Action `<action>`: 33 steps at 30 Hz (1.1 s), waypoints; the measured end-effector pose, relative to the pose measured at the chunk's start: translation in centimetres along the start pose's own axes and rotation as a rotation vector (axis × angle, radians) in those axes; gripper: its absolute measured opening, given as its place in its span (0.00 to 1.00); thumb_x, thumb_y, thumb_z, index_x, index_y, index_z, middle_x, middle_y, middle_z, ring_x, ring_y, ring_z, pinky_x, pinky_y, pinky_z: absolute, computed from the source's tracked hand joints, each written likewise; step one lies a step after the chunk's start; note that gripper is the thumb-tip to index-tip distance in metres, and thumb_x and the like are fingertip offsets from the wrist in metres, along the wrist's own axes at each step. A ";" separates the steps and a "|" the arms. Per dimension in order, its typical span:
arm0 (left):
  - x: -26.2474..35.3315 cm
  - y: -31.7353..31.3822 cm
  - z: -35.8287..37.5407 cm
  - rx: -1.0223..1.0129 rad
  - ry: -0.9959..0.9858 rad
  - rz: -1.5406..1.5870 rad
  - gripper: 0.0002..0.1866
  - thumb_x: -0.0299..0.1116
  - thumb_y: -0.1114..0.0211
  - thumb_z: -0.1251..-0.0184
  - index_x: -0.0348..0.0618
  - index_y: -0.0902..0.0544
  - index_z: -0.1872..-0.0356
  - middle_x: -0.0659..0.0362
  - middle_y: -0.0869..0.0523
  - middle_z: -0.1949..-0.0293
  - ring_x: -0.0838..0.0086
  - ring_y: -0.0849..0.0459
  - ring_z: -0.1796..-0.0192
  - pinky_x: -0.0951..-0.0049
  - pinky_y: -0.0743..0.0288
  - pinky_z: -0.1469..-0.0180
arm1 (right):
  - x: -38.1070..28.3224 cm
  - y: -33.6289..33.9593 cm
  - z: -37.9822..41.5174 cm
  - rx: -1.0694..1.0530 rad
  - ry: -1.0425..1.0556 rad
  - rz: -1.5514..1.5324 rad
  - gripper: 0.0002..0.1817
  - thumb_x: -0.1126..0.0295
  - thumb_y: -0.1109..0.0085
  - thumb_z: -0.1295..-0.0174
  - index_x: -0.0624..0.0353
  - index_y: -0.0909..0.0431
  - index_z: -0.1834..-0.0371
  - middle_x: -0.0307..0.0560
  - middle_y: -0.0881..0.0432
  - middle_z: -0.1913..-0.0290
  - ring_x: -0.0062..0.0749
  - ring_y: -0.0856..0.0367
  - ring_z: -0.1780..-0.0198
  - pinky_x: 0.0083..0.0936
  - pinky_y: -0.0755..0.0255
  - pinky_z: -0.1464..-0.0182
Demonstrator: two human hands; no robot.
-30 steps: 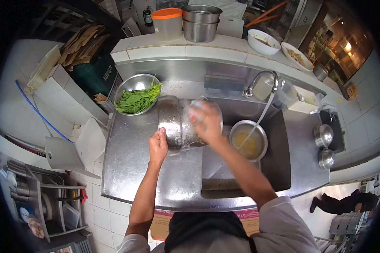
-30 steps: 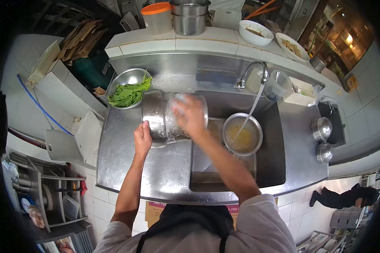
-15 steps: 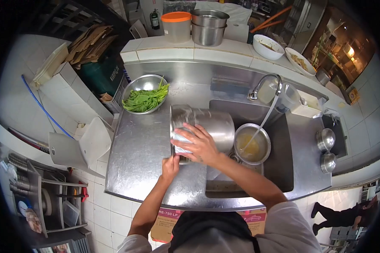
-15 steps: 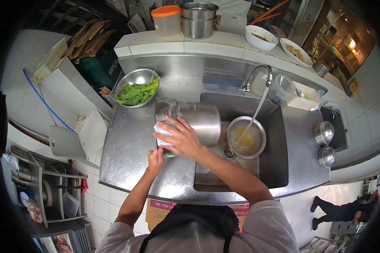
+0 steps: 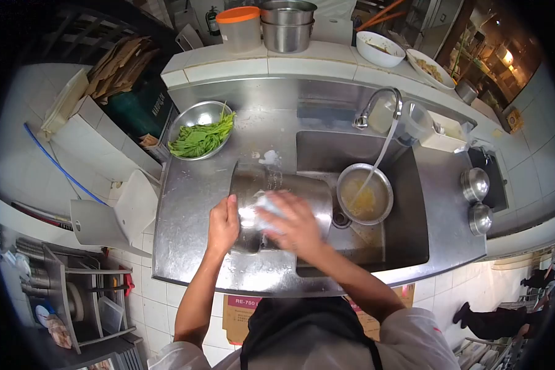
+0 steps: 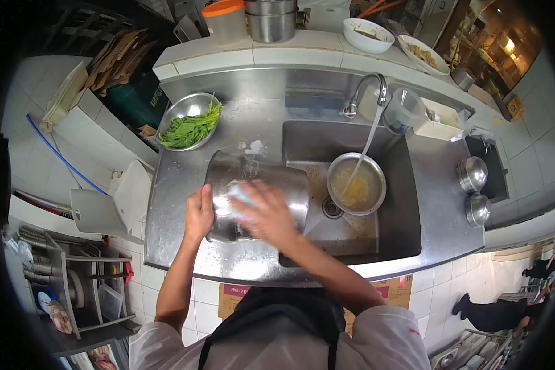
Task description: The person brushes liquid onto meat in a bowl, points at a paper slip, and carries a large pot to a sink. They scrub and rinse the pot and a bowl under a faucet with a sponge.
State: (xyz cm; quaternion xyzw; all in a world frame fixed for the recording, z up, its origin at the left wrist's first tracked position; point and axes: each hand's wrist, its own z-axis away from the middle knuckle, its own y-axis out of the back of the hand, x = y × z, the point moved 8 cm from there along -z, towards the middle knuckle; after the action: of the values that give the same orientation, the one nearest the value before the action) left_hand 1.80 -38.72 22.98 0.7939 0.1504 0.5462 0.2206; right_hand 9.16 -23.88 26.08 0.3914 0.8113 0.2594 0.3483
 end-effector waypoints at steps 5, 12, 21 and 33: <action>-1.1 -1.3 2.5 0.039 -0.032 0.064 0.18 0.34 0.55 0.33 0.34 0.31 0.82 0.57 0.33 0.91 0.78 0.34 0.87 0.72 0.41 0.83 | 9.5 0.4 -0.1 0.080 -0.404 -0.208 0.16 0.63 0.43 0.50 0.50 0.23 0.56 0.51 0.28 0.49 0.45 0.30 0.49 0.37 0.36 0.48; -2.0 -2.1 4.8 0.066 -0.177 0.050 0.15 0.32 0.52 0.36 0.38 0.31 0.84 0.51 0.34 0.92 0.61 0.30 0.90 0.68 0.39 0.84 | 2.4 -2.5 -3.4 0.123 0.039 -0.091 0.17 0.63 0.41 0.53 0.46 0.23 0.57 0.47 0.26 0.50 0.43 0.30 0.47 0.35 0.35 0.47; -3.7 -2.5 5.9 0.099 -0.269 0.110 0.13 0.30 0.52 0.37 0.38 0.29 0.81 0.52 0.32 0.91 0.61 0.29 0.89 0.67 0.38 0.85 | -1.0 -1.7 -2.6 -0.024 0.094 0.058 0.19 0.58 0.42 0.53 0.45 0.23 0.55 0.47 0.27 0.48 0.43 0.28 0.48 0.37 0.35 0.46; -6.4 -2.9 7.9 0.102 -0.398 0.123 0.11 0.29 0.51 0.40 0.36 0.27 0.80 0.53 0.29 0.89 0.59 0.27 0.87 0.66 0.35 0.83 | -0.2 -5.4 -5.5 -0.103 0.022 -0.083 0.18 0.54 0.50 0.46 0.43 0.25 0.53 0.44 0.26 0.50 0.45 0.25 0.53 0.36 0.33 0.50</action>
State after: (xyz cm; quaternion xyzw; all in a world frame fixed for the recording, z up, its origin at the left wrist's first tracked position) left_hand 6.93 -40.77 13.92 0.9039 0.0828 0.3828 0.1717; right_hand 2.61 -27.86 25.86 0.3361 0.8162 0.2903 0.3695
